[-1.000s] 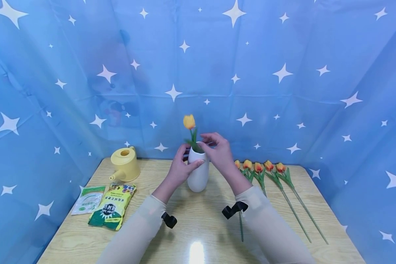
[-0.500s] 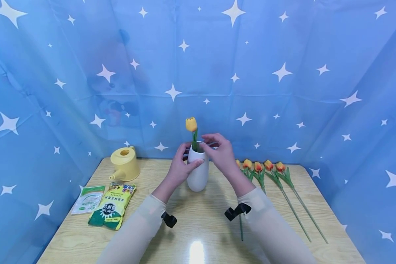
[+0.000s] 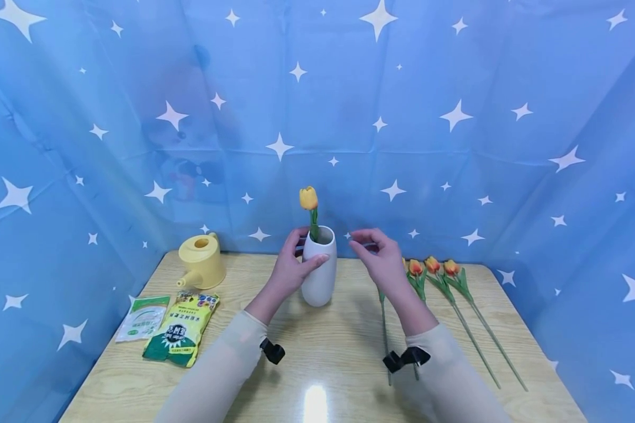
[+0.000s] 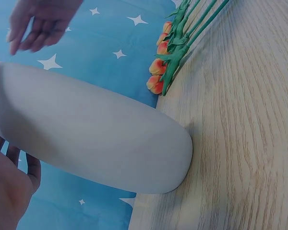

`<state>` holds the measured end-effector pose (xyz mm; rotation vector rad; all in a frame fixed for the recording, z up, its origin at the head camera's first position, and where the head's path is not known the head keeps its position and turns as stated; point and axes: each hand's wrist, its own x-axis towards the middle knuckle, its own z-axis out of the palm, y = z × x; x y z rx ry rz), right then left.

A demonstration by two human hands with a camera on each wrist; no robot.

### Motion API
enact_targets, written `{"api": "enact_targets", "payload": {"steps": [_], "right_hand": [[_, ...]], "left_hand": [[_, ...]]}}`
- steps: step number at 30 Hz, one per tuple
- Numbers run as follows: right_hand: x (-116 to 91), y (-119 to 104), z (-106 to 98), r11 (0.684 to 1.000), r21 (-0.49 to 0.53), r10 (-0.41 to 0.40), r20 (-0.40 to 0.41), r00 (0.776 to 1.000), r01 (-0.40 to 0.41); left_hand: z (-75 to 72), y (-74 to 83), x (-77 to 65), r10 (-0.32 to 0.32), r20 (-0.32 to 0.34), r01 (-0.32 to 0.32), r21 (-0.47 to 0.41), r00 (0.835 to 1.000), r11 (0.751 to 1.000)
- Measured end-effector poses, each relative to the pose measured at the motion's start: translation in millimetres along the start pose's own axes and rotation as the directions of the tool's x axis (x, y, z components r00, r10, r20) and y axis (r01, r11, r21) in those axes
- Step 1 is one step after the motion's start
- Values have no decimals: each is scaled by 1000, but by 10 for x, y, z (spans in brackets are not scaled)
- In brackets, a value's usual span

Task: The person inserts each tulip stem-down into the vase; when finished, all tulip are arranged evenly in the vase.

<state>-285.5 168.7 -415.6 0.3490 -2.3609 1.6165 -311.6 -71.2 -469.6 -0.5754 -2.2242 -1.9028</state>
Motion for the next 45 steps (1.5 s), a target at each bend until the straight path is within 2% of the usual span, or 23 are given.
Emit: {"api": "enact_targets", "payload": {"steps": [5, 13, 25, 31, 40, 45], "right_hand": [[-224, 170, -149, 998, -42, 51, 21, 998, -50], [-532, 512, -331, 986, -149, 92, 96, 991, -77], [-823, 867, -336, 938, -284, 236, 108, 966, -197], [-915, 980, -281, 912, -268, 351, 119, 929, -310], [-879, 1084, -213, 857, -407, 363, 41, 931, -316], [-863, 1126, -233, 843, -432, 374, 40, 927, -321]], "left_hand": [[5, 11, 1, -10, 0, 10, 5, 1000, 1000], [9, 9, -3, -4, -7, 4, 18, 1000, 1000], [10, 22, -15, -14, -15, 14, 30, 1000, 999], [12, 20, -12, -21, -15, 21, 27, 1000, 999], [12, 6, -22, -24, -19, 25, 26, 1000, 999], [20, 4, -20, -22, -20, 22, 28, 1000, 999]]}}
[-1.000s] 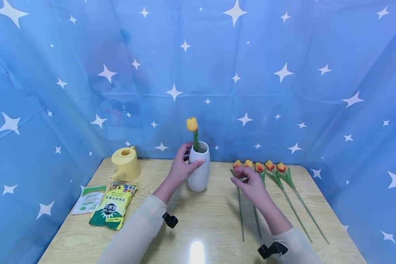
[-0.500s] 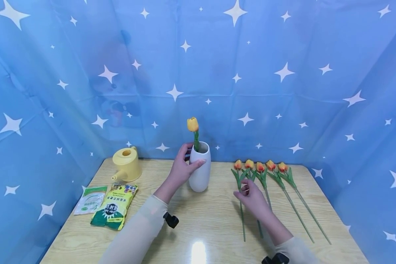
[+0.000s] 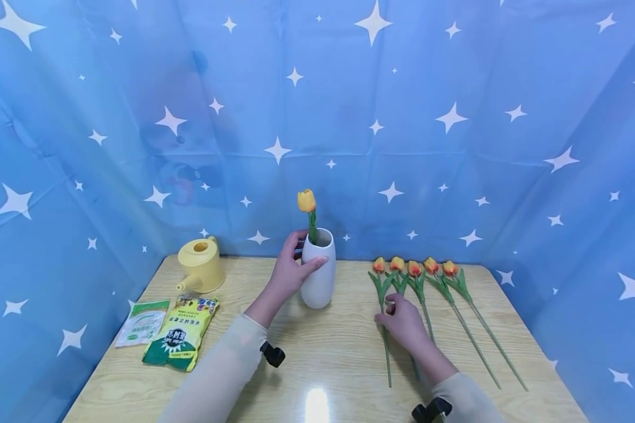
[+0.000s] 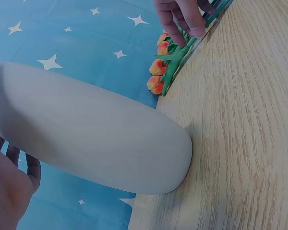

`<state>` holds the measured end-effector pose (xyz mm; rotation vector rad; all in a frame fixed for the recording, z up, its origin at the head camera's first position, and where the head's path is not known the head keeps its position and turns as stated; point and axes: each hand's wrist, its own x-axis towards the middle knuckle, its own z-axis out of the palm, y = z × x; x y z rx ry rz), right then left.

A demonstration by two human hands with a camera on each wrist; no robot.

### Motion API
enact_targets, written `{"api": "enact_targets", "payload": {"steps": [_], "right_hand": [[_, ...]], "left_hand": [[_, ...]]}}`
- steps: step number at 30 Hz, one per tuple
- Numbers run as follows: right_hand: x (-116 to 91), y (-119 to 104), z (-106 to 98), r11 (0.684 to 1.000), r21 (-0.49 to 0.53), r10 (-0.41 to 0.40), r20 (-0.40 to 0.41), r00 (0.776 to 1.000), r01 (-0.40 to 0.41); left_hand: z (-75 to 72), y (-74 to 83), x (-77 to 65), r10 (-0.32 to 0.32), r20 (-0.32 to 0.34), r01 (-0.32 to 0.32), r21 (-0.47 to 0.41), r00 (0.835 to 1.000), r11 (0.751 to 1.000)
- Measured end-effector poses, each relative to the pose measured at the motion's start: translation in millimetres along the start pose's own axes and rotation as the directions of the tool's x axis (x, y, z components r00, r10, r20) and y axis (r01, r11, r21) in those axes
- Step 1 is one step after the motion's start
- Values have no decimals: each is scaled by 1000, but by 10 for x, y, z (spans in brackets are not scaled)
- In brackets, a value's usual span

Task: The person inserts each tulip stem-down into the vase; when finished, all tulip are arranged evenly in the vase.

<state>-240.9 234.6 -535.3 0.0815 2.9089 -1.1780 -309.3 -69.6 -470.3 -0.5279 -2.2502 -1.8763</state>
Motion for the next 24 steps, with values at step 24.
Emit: {"api": "enact_targets", "payload": {"steps": [24], "right_hand": [[-54, 39, -50, 942, 318, 75, 117, 990, -109]], "left_hand": [[2, -8, 2, 25, 5, -25, -14, 1000, 1000]]}}
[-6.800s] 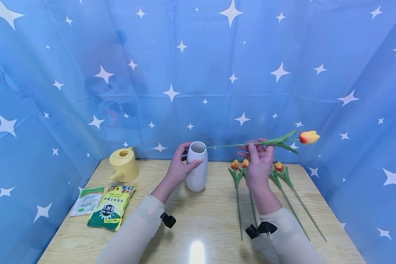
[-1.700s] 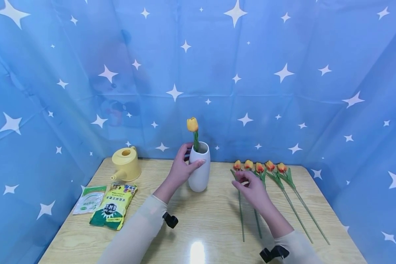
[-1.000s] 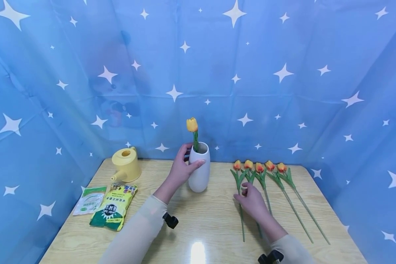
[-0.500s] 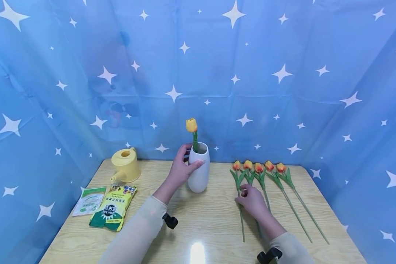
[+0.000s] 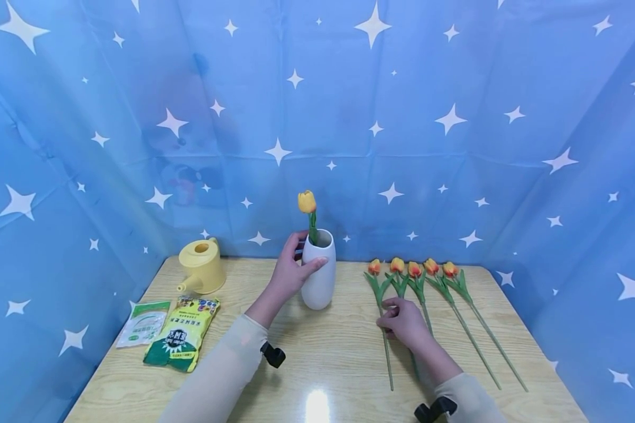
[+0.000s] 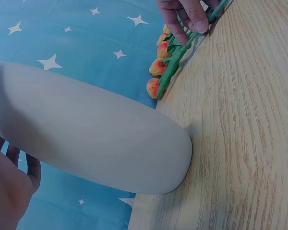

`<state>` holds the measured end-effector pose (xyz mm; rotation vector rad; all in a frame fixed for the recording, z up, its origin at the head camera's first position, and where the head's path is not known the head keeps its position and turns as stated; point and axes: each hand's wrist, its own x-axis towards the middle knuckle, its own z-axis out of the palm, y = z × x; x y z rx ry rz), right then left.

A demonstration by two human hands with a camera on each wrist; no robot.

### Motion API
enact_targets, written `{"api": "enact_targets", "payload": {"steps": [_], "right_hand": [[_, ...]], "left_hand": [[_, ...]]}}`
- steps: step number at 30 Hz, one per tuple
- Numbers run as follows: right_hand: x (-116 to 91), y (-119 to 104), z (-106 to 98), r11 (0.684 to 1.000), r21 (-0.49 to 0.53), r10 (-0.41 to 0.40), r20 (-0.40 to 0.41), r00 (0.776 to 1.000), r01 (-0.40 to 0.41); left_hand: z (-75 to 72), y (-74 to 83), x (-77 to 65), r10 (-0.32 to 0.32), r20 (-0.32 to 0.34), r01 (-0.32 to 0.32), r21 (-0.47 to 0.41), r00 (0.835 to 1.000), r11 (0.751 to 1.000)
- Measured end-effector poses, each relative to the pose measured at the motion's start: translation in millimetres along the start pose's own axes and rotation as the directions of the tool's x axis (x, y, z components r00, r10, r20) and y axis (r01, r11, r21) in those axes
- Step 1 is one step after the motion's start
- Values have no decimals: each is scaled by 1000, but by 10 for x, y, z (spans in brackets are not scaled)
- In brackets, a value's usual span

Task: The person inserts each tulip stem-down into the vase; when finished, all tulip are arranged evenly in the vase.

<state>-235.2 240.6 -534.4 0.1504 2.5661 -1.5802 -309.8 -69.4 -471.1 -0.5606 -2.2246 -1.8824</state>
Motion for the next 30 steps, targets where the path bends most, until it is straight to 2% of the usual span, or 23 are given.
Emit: {"api": "enact_targets", "payload": {"steps": [5, 11, 19, 30], "right_hand": [[-11, -34, 6, 991, 130, 28, 18, 999, -30], [0, -72, -13, 972, 237, 8, 13, 1000, -11], [-14, -127, -21, 957, 290, -1, 1, 1000, 1], [-57, -324, -29, 929, 368, -25, -31, 999, 34]], "left_hand": [[0, 18, -9, -7, 1, 7, 6, 1000, 1000], [-5, 34, -19, -20, 0, 20, 7, 1000, 1000], [-7, 34, -17, -23, 4, 23, 7, 1000, 1000], [-3, 28, -20, -32, 3, 32, 21, 999, 999]]}}
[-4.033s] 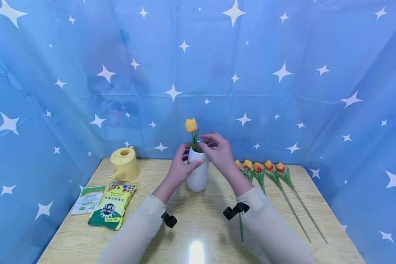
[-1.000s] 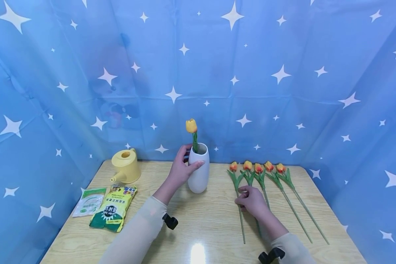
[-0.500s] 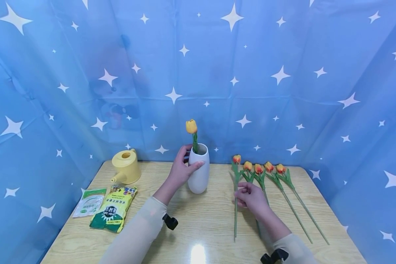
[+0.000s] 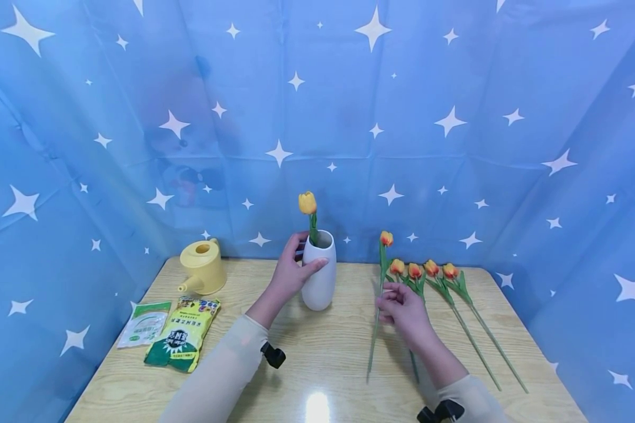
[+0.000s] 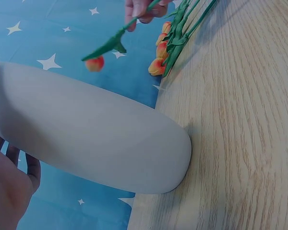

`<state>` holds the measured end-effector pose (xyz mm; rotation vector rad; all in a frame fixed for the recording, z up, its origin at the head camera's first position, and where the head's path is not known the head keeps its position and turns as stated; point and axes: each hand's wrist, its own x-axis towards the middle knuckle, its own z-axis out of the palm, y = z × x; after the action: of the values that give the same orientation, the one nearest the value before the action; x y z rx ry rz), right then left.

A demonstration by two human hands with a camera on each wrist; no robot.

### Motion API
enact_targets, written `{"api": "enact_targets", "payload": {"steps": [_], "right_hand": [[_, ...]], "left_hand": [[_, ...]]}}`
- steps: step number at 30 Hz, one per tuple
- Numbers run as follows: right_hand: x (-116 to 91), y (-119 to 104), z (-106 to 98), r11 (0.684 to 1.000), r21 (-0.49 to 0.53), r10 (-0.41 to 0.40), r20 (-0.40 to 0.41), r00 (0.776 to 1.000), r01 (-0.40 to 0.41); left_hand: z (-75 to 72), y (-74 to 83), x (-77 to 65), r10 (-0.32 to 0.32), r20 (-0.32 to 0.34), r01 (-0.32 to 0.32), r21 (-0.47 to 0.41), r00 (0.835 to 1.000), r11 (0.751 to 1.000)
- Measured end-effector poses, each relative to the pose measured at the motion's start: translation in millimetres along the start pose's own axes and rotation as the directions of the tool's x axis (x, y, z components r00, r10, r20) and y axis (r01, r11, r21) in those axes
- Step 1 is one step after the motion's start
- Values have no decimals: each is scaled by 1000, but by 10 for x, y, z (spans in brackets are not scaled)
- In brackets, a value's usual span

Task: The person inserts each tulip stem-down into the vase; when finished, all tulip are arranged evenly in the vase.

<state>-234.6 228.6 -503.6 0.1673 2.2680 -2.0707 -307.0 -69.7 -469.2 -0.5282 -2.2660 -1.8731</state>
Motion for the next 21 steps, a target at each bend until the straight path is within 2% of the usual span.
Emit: {"api": "enact_targets", "payload": {"steps": [12, 21], "right_hand": [[-29, -143, 73, 996, 83, -38, -34, 999, 40], [-25, -281, 143, 981, 143, -116, -93, 989, 128]], "left_hand": [[-4, -5, 6, 12, -1, -12, -10, 1000, 1000], [5, -18, 4, 9, -5, -9, 0, 1000, 1000]]}}
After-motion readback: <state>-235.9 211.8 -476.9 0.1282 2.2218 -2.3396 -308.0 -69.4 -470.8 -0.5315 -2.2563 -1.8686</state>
